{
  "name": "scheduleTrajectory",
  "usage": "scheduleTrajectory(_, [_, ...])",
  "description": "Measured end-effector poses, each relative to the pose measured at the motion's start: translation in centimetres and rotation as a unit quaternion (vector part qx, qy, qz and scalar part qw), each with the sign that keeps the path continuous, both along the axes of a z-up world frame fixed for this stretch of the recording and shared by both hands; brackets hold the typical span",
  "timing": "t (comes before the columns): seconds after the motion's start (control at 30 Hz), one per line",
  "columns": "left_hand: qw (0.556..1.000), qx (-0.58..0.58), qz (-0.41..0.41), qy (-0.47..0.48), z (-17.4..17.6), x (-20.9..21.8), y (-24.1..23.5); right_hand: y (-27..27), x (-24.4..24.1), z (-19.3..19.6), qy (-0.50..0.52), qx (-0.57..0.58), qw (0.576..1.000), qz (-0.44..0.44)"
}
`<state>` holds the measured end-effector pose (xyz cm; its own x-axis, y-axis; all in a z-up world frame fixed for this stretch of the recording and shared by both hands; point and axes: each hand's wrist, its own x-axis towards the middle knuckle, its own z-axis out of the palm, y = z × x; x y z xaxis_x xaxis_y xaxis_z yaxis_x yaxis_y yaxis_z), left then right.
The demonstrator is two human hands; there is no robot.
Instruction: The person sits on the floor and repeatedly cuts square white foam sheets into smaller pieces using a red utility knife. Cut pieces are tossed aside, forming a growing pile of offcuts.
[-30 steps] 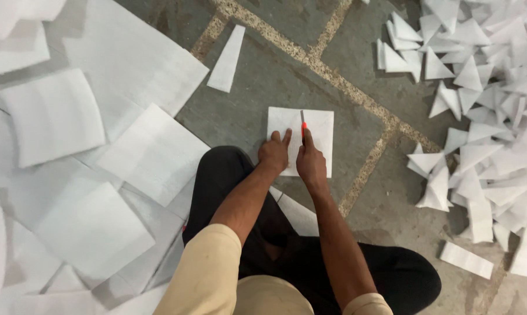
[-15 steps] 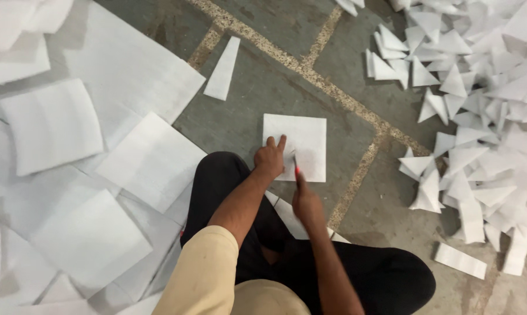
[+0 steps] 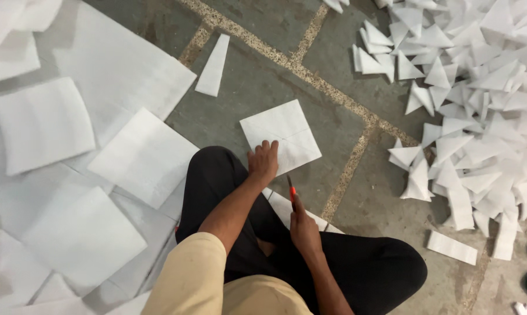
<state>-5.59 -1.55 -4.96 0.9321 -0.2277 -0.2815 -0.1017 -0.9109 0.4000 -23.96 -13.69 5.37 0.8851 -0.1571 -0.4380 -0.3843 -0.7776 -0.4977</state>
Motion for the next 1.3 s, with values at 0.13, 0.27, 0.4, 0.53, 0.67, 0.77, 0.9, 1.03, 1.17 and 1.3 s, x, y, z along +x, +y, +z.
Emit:
scheduleTrajectory(0.13, [0.996, -0.012, -0.089, 0.019, 3.3, 3.4, 0.8, -0.2, 4.0, -1.9, -0.064, -0.018, 0.998, 0.008])
scheduleTrajectory(0.27, [0.990, 0.012, -0.129, 0.060, 5.1, 5.1, 0.8, -0.3, 9.3, -3.0, -0.058, -0.023, 0.998, -0.020])
scheduleTrajectory(0.4, [0.992, 0.043, -0.115, 0.035, 5.1, 4.8, 0.1, -0.6, 14.7, -3.1, -0.142, -0.015, 0.990, -0.012])
scheduleTrajectory(0.53, [0.991, 0.066, -0.116, 0.021, 4.0, 4.5, -0.3, -0.8, 18.4, -3.0, -0.072, -0.039, 0.997, -0.012])
scheduleTrajectory(0.67, [0.991, 0.061, -0.118, -0.009, 2.6, 4.5, -0.5, -0.5, 19.9, -3.2, -0.065, -0.047, 0.997, 0.001])
scheduleTrajectory(0.77, [0.992, 0.057, -0.116, -0.014, 2.0, 4.7, -0.6, -0.6, 20.9, -3.6, -0.093, -0.056, 0.994, 0.022])
scheduleTrajectory(0.9, [0.994, 0.043, -0.104, 0.007, 2.3, 4.5, -0.6, -0.8, 19.6, -3.6, -0.060, -0.067, 0.996, 0.015])
scheduleTrajectory(1.03, [0.994, 0.036, -0.107, 0.011, 3.3, 4.6, -0.3, -0.8, 12.2, -2.3, 0.025, -0.071, 0.997, 0.009])
scheduleTrajectory(1.17, [0.994, 0.032, -0.100, -0.015, 3.0, 4.2, -0.4, -1.1, 2.1, -1.5, -0.038, -0.047, 0.997, 0.038])
scheduleTrajectory(1.3, [0.992, 0.035, -0.117, -0.027, 1.1, 3.2, -0.6, -3.1, -2.5, -3.5, 0.012, -0.037, 0.998, -0.047])
